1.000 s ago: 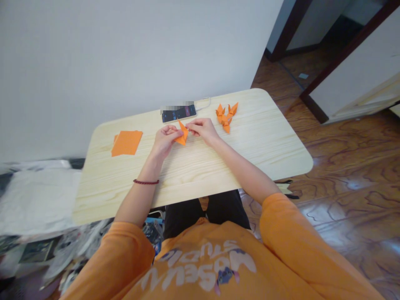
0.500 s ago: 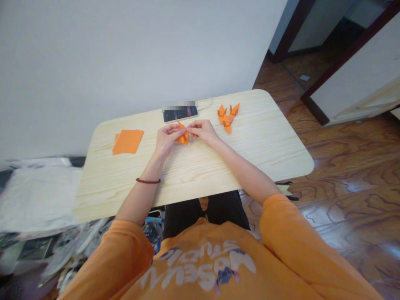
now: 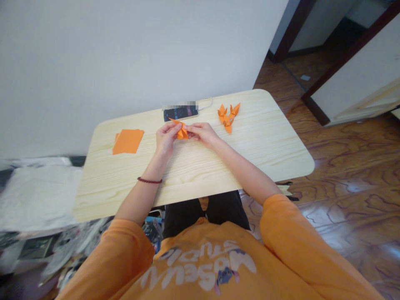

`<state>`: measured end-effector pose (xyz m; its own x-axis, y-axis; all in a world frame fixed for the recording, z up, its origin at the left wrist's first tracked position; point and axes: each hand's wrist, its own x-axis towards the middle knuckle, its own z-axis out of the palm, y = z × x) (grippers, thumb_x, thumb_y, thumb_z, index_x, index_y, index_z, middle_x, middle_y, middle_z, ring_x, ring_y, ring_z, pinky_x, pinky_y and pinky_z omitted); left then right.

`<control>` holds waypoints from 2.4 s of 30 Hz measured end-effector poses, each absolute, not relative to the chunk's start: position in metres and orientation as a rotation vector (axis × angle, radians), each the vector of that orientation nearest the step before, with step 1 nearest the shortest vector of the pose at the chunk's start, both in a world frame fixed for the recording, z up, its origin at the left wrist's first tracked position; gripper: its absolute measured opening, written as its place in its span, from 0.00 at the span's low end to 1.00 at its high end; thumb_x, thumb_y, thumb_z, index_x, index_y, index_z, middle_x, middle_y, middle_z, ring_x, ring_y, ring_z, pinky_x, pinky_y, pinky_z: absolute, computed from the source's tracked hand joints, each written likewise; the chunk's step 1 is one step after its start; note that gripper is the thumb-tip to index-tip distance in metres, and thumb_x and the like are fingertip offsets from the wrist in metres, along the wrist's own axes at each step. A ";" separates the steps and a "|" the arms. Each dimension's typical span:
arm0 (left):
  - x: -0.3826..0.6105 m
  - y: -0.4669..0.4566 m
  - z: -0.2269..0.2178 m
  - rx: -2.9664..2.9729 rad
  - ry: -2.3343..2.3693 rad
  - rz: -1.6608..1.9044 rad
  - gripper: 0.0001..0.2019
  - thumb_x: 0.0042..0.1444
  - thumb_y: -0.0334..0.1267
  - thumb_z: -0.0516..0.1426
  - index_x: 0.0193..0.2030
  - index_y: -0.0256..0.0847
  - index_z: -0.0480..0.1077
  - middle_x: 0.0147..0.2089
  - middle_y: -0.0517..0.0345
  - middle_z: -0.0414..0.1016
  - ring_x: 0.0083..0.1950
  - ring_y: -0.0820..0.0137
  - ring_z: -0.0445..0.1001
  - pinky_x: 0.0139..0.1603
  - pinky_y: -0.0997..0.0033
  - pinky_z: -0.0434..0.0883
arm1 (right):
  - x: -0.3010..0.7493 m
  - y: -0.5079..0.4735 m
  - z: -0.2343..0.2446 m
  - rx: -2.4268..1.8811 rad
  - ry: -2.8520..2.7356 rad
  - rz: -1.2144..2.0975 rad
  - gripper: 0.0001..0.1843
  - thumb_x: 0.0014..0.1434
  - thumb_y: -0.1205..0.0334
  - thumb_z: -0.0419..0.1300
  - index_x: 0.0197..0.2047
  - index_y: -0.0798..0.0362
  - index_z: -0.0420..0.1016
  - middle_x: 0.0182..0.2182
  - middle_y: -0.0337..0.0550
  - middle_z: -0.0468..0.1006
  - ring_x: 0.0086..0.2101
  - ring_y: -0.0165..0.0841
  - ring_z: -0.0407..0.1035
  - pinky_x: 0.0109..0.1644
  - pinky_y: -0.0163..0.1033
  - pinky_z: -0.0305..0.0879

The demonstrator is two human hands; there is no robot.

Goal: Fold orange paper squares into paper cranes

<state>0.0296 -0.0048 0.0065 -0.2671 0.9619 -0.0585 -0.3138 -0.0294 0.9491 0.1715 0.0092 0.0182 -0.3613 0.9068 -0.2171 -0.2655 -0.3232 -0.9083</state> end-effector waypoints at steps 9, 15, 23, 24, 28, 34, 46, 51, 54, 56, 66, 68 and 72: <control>0.028 -0.004 0.008 0.771 1.129 1.484 0.16 0.31 0.41 0.71 0.27 0.38 0.75 0.30 0.57 0.78 0.31 0.72 0.75 0.33 0.73 0.70 | 0.173 0.007 0.023 -1.008 -1.136 1.770 0.18 0.40 0.56 0.73 0.22 0.61 0.73 0.15 0.36 0.68 0.17 0.18 0.56 0.16 0.27 0.40; 0.028 -0.006 0.010 0.742 1.096 1.461 0.15 0.30 0.40 0.71 0.27 0.38 0.74 0.30 0.58 0.78 0.32 0.72 0.75 0.36 0.72 0.71 | 0.174 0.008 0.021 -1.035 -1.184 1.747 0.17 0.42 0.57 0.73 0.22 0.61 0.73 0.14 0.36 0.69 0.16 0.18 0.55 0.16 0.27 0.41; 0.028 -0.004 0.007 0.723 1.088 1.484 0.11 0.34 0.36 0.69 0.26 0.38 0.74 0.30 0.57 0.78 0.35 0.70 0.77 0.40 0.69 0.72 | 0.173 0.008 0.022 -1.056 -1.219 1.727 0.17 0.42 0.56 0.72 0.21 0.60 0.72 0.14 0.36 0.68 0.15 0.18 0.54 0.16 0.28 0.41; 0.027 -0.003 0.007 0.723 1.097 1.491 0.11 0.35 0.35 0.69 0.26 0.38 0.74 0.31 0.57 0.78 0.36 0.70 0.77 0.41 0.69 0.73 | 0.173 0.008 0.022 -1.062 -1.227 1.721 0.17 0.42 0.56 0.72 0.21 0.60 0.72 0.14 0.36 0.68 0.16 0.18 0.54 0.16 0.28 0.41; 0.025 -0.003 0.007 0.731 1.130 1.511 0.11 0.36 0.36 0.69 0.27 0.39 0.73 0.31 0.57 0.78 0.38 0.69 0.77 0.42 0.68 0.73 | 0.173 0.009 0.020 -1.063 -1.254 1.719 0.16 0.44 0.57 0.71 0.21 0.60 0.73 0.14 0.36 0.68 0.15 0.18 0.53 0.16 0.28 0.40; 0.022 -0.001 0.006 0.747 1.186 1.538 0.12 0.37 0.39 0.68 0.28 0.39 0.73 0.32 0.58 0.78 0.37 0.69 0.77 0.39 0.71 0.72 | 0.172 0.010 0.019 -1.061 -1.214 1.753 0.06 0.46 0.66 0.67 0.25 0.61 0.76 0.15 0.38 0.70 0.16 0.19 0.56 0.15 0.27 0.40; 0.019 0.002 0.002 0.716 1.238 1.612 0.13 0.37 0.42 0.68 0.28 0.41 0.71 0.30 0.61 0.76 0.33 0.74 0.75 0.33 0.76 0.70 | 0.172 0.011 0.017 -1.108 -1.206 1.734 0.05 0.45 0.68 0.64 0.21 0.60 0.74 0.20 0.43 0.75 0.18 0.21 0.61 0.15 0.26 0.44; 0.019 0.001 0.003 0.687 1.254 1.604 0.16 0.35 0.43 0.68 0.27 0.41 0.68 0.28 0.62 0.75 0.32 0.73 0.75 0.32 0.76 0.71 | 0.174 0.011 0.021 -1.132 -1.211 1.689 0.05 0.45 0.68 0.62 0.20 0.60 0.74 0.19 0.42 0.74 0.18 0.20 0.60 0.16 0.27 0.45; 0.021 -0.001 0.006 0.669 1.292 1.608 0.17 0.34 0.43 0.69 0.26 0.41 0.68 0.27 0.62 0.75 0.30 0.74 0.75 0.31 0.76 0.71 | 0.176 0.011 0.022 -1.171 -1.256 1.632 0.06 0.46 0.68 0.62 0.21 0.60 0.74 0.20 0.42 0.75 0.18 0.21 0.60 0.16 0.27 0.47; 0.021 -0.002 0.008 0.669 1.309 1.619 0.16 0.34 0.42 0.69 0.26 0.41 0.68 0.27 0.62 0.75 0.30 0.73 0.75 0.31 0.75 0.71 | 0.177 0.012 0.021 -1.194 -1.279 1.591 0.06 0.46 0.67 0.62 0.21 0.60 0.75 0.20 0.43 0.76 0.19 0.21 0.61 0.17 0.27 0.47; 0.030 -0.007 0.008 0.892 1.296 1.524 0.16 0.35 0.41 0.69 0.27 0.38 0.70 0.29 0.57 0.77 0.30 0.70 0.76 0.33 0.71 0.73 | 0.174 0.012 0.025 -1.131 -1.180 1.555 0.08 0.49 0.63 0.65 0.25 0.58 0.74 0.21 0.41 0.74 0.19 0.21 0.60 0.17 0.27 0.45; 0.032 -0.009 0.008 0.952 1.285 1.519 0.14 0.35 0.40 0.69 0.27 0.38 0.71 0.29 0.56 0.78 0.31 0.70 0.77 0.35 0.70 0.73 | 0.174 0.012 0.025 -1.132 -1.173 1.558 0.08 0.48 0.64 0.66 0.25 0.58 0.73 0.17 0.38 0.70 0.18 0.22 0.59 0.17 0.27 0.44; 0.033 -0.010 0.009 1.040 1.290 1.534 0.12 0.37 0.38 0.69 0.26 0.38 0.72 0.29 0.56 0.77 0.31 0.70 0.77 0.37 0.70 0.73 | 0.173 0.012 0.026 -1.143 -1.128 1.592 0.08 0.47 0.67 0.66 0.23 0.57 0.70 0.15 0.35 0.66 0.17 0.22 0.58 0.17 0.27 0.43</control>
